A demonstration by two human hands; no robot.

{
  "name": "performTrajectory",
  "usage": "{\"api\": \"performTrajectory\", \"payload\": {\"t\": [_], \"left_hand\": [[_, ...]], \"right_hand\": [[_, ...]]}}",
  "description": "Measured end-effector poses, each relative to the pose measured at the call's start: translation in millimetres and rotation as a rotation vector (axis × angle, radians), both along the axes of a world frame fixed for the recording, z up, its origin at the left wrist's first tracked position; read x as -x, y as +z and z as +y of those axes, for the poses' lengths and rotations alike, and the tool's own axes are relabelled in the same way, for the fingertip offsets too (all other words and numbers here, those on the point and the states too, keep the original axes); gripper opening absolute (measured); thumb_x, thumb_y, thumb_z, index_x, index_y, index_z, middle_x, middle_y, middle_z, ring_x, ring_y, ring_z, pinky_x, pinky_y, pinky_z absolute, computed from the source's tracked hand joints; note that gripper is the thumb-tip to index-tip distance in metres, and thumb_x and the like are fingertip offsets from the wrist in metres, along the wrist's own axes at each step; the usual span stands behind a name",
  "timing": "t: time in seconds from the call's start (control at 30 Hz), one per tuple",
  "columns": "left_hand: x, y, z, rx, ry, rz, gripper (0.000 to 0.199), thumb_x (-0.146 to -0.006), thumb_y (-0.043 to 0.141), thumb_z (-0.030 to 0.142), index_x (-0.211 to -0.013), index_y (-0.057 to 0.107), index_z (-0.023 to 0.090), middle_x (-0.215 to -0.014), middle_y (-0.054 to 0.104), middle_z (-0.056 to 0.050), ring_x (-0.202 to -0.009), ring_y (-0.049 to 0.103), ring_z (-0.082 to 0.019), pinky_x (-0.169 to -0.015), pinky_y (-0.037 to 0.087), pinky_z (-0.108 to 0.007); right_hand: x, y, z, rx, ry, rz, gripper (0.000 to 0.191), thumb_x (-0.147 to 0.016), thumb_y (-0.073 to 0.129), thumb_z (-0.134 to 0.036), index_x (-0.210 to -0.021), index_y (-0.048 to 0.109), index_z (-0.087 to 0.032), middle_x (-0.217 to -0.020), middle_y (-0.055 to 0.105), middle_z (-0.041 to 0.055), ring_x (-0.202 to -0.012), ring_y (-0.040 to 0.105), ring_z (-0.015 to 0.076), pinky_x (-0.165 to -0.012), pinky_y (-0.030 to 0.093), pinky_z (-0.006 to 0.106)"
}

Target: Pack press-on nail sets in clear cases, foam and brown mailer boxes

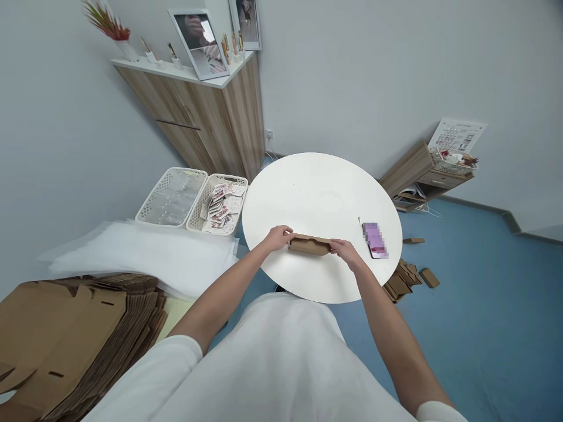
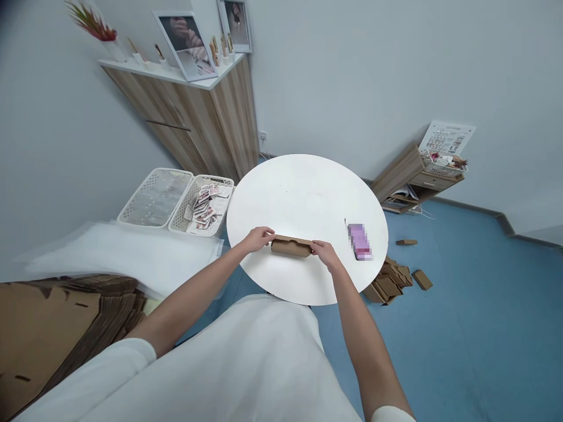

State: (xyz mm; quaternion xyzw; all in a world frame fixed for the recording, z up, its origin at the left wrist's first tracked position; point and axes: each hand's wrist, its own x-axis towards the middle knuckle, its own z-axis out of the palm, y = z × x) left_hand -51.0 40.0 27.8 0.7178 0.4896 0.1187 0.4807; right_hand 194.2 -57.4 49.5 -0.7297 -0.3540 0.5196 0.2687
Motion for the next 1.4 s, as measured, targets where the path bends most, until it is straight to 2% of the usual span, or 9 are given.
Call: {"api": "performTrajectory", "payload": {"t": [0.17,0.37,0.5,0.7,0.87,1.0,1.17,1.27,1.4], "left_hand": [[4,-11.5,-3,-0.02,0.03,0.0,0.036,-0.073,0.054,0.042,-0.1,0.06,0.019,-0.092,0.063,-0.005,-0.08,0.059,-0.016,-0.069,0.044,-0.025],[11,-30.0,-9,0.093,0.066,-0.071,0.048,-0.07,0.057,0.045,-0.107,0.056,0.016,-0.1,0.06,-0.008,-0.078,0.059,-0.016,-0.067,0.045,-0.026],[14,-37.3,-11,0.145,0.029,-0.103,0.048,-0.071,0.056,0.044,-0.111,0.054,0.017,-0.099,0.062,-0.009,-0.079,0.06,-0.017,-0.068,0.045,-0.028],[7,-45.4,-25,0.155,0.069,-0.213,0.033,-0.068,0.061,0.024,-0.1,0.057,0.018,-0.1,0.063,-0.007,-0.082,0.062,-0.017,-0.07,0.047,-0.026],[2,-58.0,-48,0.238,0.084,-0.205,0.026,-0.065,0.065,0.024,-0.089,0.057,0.016,-0.093,0.065,-0.007,-0.082,0.063,-0.018,-0.07,0.048,-0.028],[2,-62.6,-58,0.237,0.105,-0.149,0.03,-0.064,0.066,0.027,-0.09,0.055,0.016,-0.096,0.063,-0.008,-0.082,0.062,-0.017,-0.072,0.048,-0.028],[-5,-64.7,-66,0.225,0.101,-0.052,0.038,-0.07,0.06,0.032,-0.103,0.05,0.017,-0.099,0.061,-0.007,-0.081,0.061,-0.015,-0.075,0.046,-0.027],[-12,-66.9,-70,0.192,0.12,-0.019,0.045,-0.072,0.058,0.037,-0.111,0.047,0.019,-0.109,0.057,-0.008,-0.081,0.06,-0.015,-0.077,0.045,-0.028],[-20,-66.9,-66,0.177,0.158,0.012,0.052,-0.074,0.053,0.044,-0.119,0.043,0.019,-0.115,0.053,-0.01,-0.082,0.058,-0.016,-0.078,0.043,-0.028]], "right_hand": [[0,-6.3,-6,0.012,-0.022,0.038,0.046,-0.068,0.056,-0.043,-0.11,0.056,-0.024,-0.108,0.059,0.0056,-0.086,0.057,0.0176,-0.078,0.04,0.031],[6,-19.4,-15,-0.024,-0.016,-0.011,0.047,-0.07,0.055,-0.043,-0.112,0.052,-0.023,-0.103,0.059,0.0056,-0.079,0.06,0.0162,-0.072,0.042,0.029],[13,-23.7,-21,-0.063,-0.036,-0.005,0.047,-0.072,0.053,-0.041,-0.115,0.049,-0.024,-0.11,0.056,0.0063,-0.079,0.061,0.0152,-0.071,0.043,0.029],[16,-34.0,-35,-0.206,-0.106,0.016,0.036,-0.066,0.058,-0.03,-0.1,0.056,-0.022,-0.115,0.055,0.0068,-0.092,0.058,0.0181,-0.077,0.044,0.031],[19,-49.3,-52,-0.131,-0.162,0.02,0.03,-0.062,0.061,-0.031,-0.089,0.058,-0.02,-0.11,0.058,0.007,-0.096,0.058,0.0205,-0.075,0.045,0.03],[17,-59.5,-65,-0.102,-0.191,-0.017,0.035,-0.063,0.06,-0.033,-0.096,0.055,-0.02,-0.111,0.057,0.0072,-0.096,0.057,0.019,-0.077,0.044,0.029],[11,-71.2,-79,-0.037,-0.231,-0.071,0.051,-0.066,0.057,-0.037,-0.112,0.046,-0.02,-0.112,0.056,0.0086,-0.09,0.058,0.0169,-0.075,0.044,0.029],[6,-71.5,-85,0.032,-0.224,-0.107,0.057,-0.067,0.056,-0.042,-0.118,0.042,-0.021,-0.112,0.055,0.0084,-0.085,0.059,0.0161,-0.072,0.044,0.029],[-6,-60.2,-79,0.084,-0.22,-0.133,0.057,-0.07,0.052,-0.047,-0.12,0.042,-0.022,-0.114,0.053,0.0085,-0.08,0.059,0.0149,-0.071,0.044,0.028]]}}
